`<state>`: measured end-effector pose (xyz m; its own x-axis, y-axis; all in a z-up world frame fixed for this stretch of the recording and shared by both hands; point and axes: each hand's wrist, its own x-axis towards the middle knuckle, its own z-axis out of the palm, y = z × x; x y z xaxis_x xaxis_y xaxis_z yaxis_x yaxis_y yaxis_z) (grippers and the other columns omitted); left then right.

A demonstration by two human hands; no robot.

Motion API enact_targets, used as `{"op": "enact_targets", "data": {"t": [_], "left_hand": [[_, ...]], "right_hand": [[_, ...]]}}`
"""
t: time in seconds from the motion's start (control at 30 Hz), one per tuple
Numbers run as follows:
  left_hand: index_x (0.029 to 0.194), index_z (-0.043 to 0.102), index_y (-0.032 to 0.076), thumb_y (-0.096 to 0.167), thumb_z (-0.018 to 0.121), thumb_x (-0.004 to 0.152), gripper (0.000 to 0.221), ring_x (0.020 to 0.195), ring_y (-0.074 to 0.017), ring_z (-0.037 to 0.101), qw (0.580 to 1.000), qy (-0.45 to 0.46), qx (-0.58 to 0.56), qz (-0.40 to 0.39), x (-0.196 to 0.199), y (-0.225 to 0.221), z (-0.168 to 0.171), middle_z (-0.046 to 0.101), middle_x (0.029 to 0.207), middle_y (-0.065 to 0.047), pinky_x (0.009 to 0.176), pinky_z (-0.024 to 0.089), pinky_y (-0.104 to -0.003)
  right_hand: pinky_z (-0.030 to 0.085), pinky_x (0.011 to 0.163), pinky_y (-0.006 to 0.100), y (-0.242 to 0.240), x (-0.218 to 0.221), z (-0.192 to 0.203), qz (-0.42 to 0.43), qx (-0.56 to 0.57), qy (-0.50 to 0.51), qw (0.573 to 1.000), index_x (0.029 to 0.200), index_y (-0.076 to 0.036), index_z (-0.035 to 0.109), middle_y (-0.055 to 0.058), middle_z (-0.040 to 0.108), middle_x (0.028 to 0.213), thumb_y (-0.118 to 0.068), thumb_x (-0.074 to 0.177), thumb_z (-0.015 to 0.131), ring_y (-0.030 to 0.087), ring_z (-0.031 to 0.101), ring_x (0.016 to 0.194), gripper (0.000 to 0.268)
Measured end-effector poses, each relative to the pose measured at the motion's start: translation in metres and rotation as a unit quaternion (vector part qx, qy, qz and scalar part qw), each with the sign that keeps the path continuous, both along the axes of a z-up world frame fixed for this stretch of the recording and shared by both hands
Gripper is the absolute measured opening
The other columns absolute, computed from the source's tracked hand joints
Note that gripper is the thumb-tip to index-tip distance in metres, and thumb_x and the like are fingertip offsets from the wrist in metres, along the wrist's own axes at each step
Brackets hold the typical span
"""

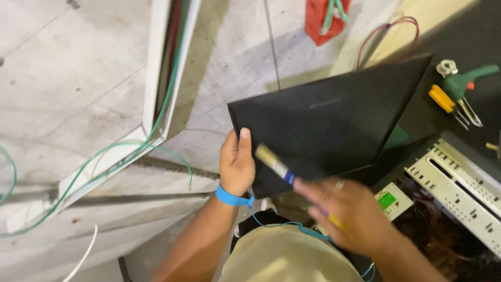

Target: Removing the side panel of a PC case, cleaning it with a brush, and unscrewing internal components with a screwdriver.

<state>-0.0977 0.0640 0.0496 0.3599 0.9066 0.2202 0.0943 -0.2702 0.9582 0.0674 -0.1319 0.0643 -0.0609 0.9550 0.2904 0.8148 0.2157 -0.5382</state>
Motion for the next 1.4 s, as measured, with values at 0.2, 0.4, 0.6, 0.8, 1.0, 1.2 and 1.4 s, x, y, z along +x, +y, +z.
{"op": "enact_targets", "data": {"t": [0.2,0.4,0.6,0.8,1.0,1.2,1.4], "left_hand": [[0.102,0.074,0.002,0.025,0.046,0.114,0.039,0.077,-0.0196,0.065,0.998,-0.023,-0.054,-0.003,0.016,0.005,-0.022,0.076,0.085,-0.015,0.077,0.059,-0.042],[0.098,0.074,0.004,0.025,0.046,0.115,0.038,0.078,-0.0205,0.067,0.999,0.043,-0.007,0.006,0.018,0.039,-0.08,0.076,0.084,-0.013,0.079,0.058,-0.041],[0.099,0.068,-0.001,0.029,0.054,0.113,0.036,0.086,-0.0451,0.068,0.977,0.153,0.113,0.098,0.019,0.069,-0.089,0.068,0.09,-0.03,0.08,0.052,-0.052],[0.113,0.071,-0.001,0.028,0.058,0.118,0.033,0.093,-0.0468,0.068,0.952,0.201,0.18,0.147,0.0,0.112,-0.119,0.069,0.097,-0.026,0.085,0.053,-0.052],[0.123,0.072,0.006,0.021,0.054,0.119,0.024,0.097,-0.0315,0.07,0.967,0.167,0.18,0.071,0.023,0.127,-0.077,0.073,0.1,-0.013,0.089,0.055,-0.042],[0.13,0.068,0.0,0.022,0.055,0.113,0.031,0.117,-0.0455,0.065,0.966,0.169,0.194,0.019,0.024,0.133,-0.085,0.07,0.121,-0.028,0.101,0.05,-0.056],[0.133,0.063,-0.009,0.019,0.048,0.113,0.037,0.123,-0.0527,0.059,0.98,0.1,0.17,0.006,0.018,0.135,-0.098,0.065,0.125,-0.037,0.106,0.045,-0.062]], "right_hand": [[0.058,0.074,0.041,0.029,0.034,-0.011,-0.154,0.24,0.145,0.947,0.129,0.0,0.068,0.019,0.072,0.115,-0.007,0.094,0.064,0.035,0.072,0.089,0.036],[0.06,0.071,0.054,0.038,-0.01,-0.034,-0.044,0.116,0.084,0.989,0.128,-0.008,0.071,0.019,0.076,0.109,-0.021,0.102,0.055,0.039,0.076,0.084,0.033],[0.056,0.089,0.047,0.049,0.043,-0.049,-0.174,0.075,0.078,0.979,0.136,-0.017,0.066,0.01,0.073,0.123,-0.021,0.097,0.06,0.036,0.071,0.11,0.039],[0.055,0.095,0.052,0.058,0.017,-0.06,-0.14,0.073,0.239,0.958,0.139,-0.017,0.063,0.016,0.071,0.126,-0.022,0.102,0.053,0.042,0.068,0.115,0.038],[0.057,0.088,0.05,0.078,0.007,-0.064,-0.09,0.08,0.184,0.976,0.139,-0.016,0.06,0.012,0.069,0.129,-0.028,0.107,0.047,0.039,0.069,0.113,0.036],[0.055,0.095,0.054,0.11,0.031,-0.043,-0.031,0.073,0.117,0.99,0.128,-0.002,0.066,0.024,0.07,0.122,-0.016,0.106,0.045,0.046,0.066,0.115,0.033],[0.056,0.093,0.046,0.142,0.036,-0.051,-0.11,0.168,0.108,0.974,0.126,-0.01,0.069,0.013,0.071,0.125,-0.024,0.104,0.057,0.035,0.07,0.113,0.029]]}}
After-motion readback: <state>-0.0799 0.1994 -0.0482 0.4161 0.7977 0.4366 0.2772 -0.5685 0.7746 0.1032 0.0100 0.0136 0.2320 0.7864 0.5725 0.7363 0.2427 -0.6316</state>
